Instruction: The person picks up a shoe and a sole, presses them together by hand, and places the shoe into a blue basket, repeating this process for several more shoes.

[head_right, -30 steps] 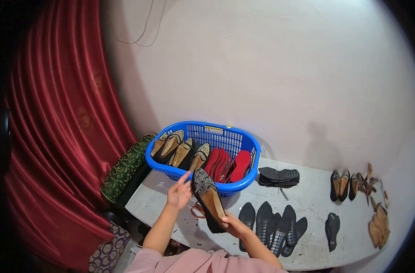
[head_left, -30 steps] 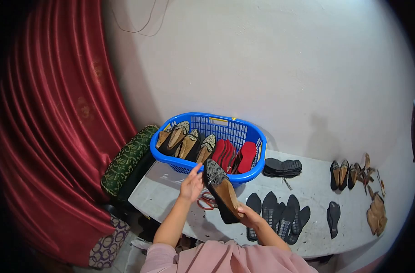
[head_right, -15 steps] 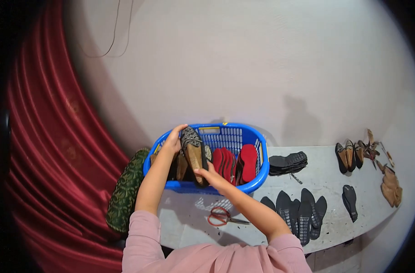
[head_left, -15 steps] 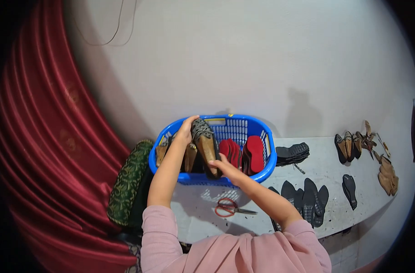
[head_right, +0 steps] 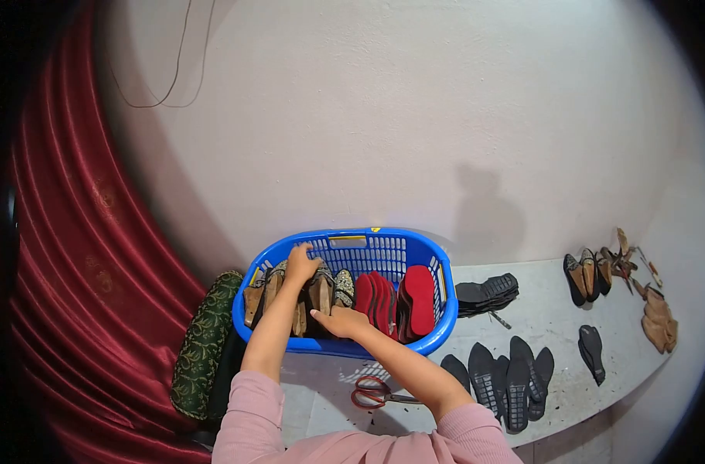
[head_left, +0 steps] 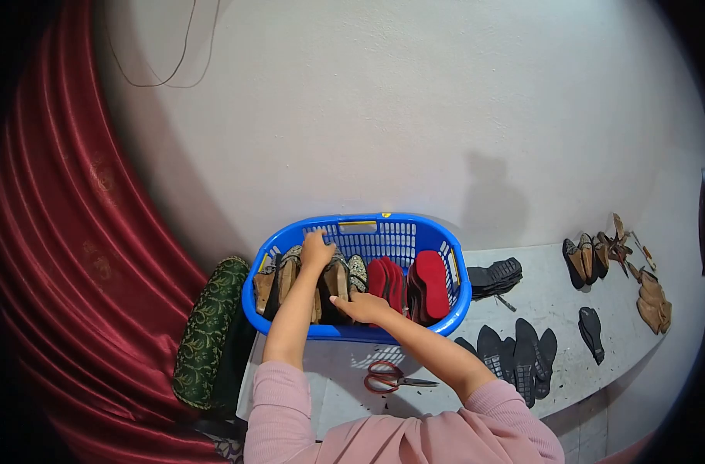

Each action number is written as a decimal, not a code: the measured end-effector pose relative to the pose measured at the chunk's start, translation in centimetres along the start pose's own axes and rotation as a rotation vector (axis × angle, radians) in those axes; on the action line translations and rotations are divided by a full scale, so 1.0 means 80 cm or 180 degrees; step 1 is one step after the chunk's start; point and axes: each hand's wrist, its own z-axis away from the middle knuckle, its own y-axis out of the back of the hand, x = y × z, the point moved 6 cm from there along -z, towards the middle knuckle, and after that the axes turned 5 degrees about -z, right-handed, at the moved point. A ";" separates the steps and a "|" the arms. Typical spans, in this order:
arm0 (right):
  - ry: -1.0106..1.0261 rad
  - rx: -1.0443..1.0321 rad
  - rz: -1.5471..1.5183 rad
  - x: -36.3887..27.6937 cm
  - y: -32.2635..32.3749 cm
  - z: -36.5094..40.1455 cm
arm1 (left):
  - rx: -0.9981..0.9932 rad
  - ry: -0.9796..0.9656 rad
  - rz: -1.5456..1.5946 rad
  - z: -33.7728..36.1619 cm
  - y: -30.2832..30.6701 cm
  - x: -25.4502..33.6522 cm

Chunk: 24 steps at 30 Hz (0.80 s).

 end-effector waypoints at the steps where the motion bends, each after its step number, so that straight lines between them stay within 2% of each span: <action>1: 0.0102 0.0070 0.0009 0.014 -0.007 -0.013 | 0.0173 -0.0082 0.0189 -0.002 0.010 0.005; 6: 0.0434 0.0578 -0.0002 0.023 -0.001 0.027 | 0.0733 -0.0426 0.0903 0.020 0.086 0.022; 8: 0.0675 0.0798 0.0012 0.024 0.008 0.066 | 0.0970 -0.0544 0.1004 0.068 0.135 0.043; 9: 0.0577 0.0907 0.0080 0.020 0.016 0.095 | 0.1067 -0.0631 0.1063 0.091 0.149 0.047; 11: 0.0833 0.1028 -0.0055 0.033 0.018 0.129 | 0.1107 -0.0613 0.1228 0.142 0.164 0.057; 14: 0.0958 0.1232 -0.0124 0.054 0.017 0.183 | 0.1092 -0.0690 0.1476 0.215 0.165 0.071; 19: 0.0912 0.1551 -0.0506 0.109 0.009 0.272 | 0.1092 -0.0364 0.1919 0.305 0.114 0.081; 21: 0.0713 0.1789 -0.0628 0.141 0.001 0.310 | 0.1057 -0.0148 0.2043 0.342 0.088 0.090; 24: 0.0208 0.1962 -0.1040 0.208 -0.023 0.362 | 0.0869 -0.0152 0.2134 0.386 0.033 0.092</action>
